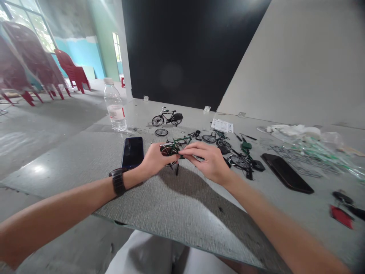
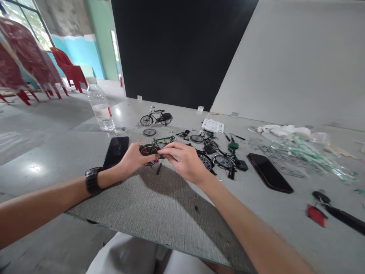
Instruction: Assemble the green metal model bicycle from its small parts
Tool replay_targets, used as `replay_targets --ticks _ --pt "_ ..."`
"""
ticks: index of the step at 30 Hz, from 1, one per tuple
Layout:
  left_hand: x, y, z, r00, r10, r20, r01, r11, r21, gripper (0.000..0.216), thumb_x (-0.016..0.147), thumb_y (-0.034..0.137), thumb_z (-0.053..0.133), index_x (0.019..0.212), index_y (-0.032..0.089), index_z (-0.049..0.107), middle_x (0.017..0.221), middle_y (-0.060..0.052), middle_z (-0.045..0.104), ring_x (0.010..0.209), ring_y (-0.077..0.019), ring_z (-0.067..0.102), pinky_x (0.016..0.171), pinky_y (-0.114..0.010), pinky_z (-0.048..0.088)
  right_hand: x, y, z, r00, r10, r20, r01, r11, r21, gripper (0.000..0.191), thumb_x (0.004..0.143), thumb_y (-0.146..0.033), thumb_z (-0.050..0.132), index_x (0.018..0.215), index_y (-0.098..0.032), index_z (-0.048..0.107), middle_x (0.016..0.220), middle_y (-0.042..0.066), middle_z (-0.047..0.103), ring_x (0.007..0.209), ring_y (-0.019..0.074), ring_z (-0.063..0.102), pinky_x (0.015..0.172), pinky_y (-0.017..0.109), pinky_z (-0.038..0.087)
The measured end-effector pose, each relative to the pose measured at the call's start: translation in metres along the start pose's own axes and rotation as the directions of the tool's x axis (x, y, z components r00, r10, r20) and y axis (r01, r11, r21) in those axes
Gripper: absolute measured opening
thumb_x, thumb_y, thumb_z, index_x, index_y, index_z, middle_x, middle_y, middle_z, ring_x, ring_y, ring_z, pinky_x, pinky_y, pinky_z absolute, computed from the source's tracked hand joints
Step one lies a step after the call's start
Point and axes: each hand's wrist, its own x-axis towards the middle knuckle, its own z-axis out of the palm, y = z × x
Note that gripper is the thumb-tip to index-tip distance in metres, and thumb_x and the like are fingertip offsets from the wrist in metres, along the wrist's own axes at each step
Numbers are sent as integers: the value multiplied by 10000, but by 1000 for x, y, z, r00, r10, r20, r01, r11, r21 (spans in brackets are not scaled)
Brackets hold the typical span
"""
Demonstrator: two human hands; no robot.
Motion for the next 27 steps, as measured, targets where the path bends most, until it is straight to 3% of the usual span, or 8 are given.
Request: replay_targets --ticks 5,12,21,27 --pt "-1 3 0 999 -5 47 7 999 -33 124 759 249 704 707 146 659 673 -10 675 619 -122 562 586 -248 403 2 1 -6 998 43 45 -46 996 81 160 926 -312 649 1007 -316 787 1011 37 747 895 199 701 811 365 586" --pt "-1 2 0 996 -33 82 41 994 -102 101 741 223 719 714 140 668 686 -10 686 631 -123 584 587 -242 413 3 5 -9 990 4 141 -14 997 71 212 960 -261 582 984 -307 787 1017 47 718 894 185 682 768 332 560" --pt "2 0 -3 986 -31 164 55 989 -141 102 707 191 724 779 138 676 743 -30 705 652 -133 603 611 -258 443 2 4 -9 989 12 148 -24 997 74 202 956 -230 583 1068 -283 743 1014 49 713 906 180 673 792 331 547" --pt "2 -1 -3 987 -28 157 51 988 -146 154 664 201 773 759 148 663 721 -1 670 653 -129 580 605 -254 433 2 4 -10 984 13 175 -24 998 61 211 959 -224 559 951 -274 764 1028 59 703 911 190 668 799 352 551"
